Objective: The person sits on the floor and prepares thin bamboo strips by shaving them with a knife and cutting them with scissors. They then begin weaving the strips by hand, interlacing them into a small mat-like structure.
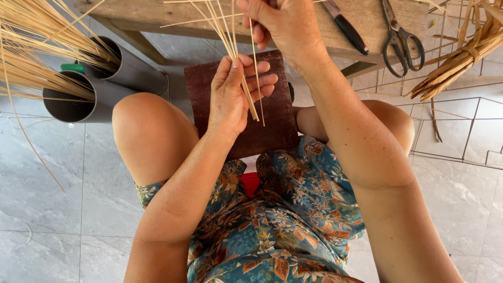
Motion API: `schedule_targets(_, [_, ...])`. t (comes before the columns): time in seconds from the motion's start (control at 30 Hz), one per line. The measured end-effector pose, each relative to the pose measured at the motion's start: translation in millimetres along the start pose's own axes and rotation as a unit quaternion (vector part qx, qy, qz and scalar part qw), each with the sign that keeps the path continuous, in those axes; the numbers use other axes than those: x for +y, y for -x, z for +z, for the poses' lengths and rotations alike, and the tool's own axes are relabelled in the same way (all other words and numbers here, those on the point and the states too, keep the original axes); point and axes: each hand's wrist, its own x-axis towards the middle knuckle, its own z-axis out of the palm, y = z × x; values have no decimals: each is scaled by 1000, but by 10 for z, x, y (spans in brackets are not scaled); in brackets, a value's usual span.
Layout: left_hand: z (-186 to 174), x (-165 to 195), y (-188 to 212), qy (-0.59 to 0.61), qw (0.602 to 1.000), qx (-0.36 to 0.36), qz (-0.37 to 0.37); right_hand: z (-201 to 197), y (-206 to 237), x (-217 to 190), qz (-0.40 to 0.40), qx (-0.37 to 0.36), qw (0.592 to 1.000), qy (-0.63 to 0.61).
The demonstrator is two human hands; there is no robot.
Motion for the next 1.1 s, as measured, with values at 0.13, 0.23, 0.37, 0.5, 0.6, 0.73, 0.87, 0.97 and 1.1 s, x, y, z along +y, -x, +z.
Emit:
schedule_targets(0.13, [23, -42, 52, -6, 1000, -10, -10, 36, -36, 55, 5, 18, 999, 38])
schedule_targets(0.23, [47, -49, 75, -19, 1000, -5, -14, 70, -70, 87, 3, 19, 999, 49])
schedule_targets(0.37, [61, -35, 89, -38, 999, -2, -12, 112, -82, 100, 11, 23, 998, 57])
schedule_targets(0.5, [78, 4, 115, -17, 999, -29, 5, 148, -89, 57, 5, 22, 998, 50])
schedule_targets(0.6, [102, 68, 144, 6, 1000, 3, -9, 129, -110, 7, 7, -9, 999, 31])
schedule_targets(0.73, [89, 215, 199, 24, 999, 34, 3, -112, -173, 48, 106, -157, 978, 81])
schedule_targets(0.87, [66, 369, 271, 28, 998, 51, 11, -728, -450, 358, 215, -178, 905, 320])
schedule_targets(0.97, [109, 435, 319, 24, 998, 54, 8, -1293, -672, 757, 211, -46, 931, 293])
schedule_targets(1.1, [181, 539, 345, 38, 998, 55, -2, -1929, -765, 1227, 251, 125, 934, 220])
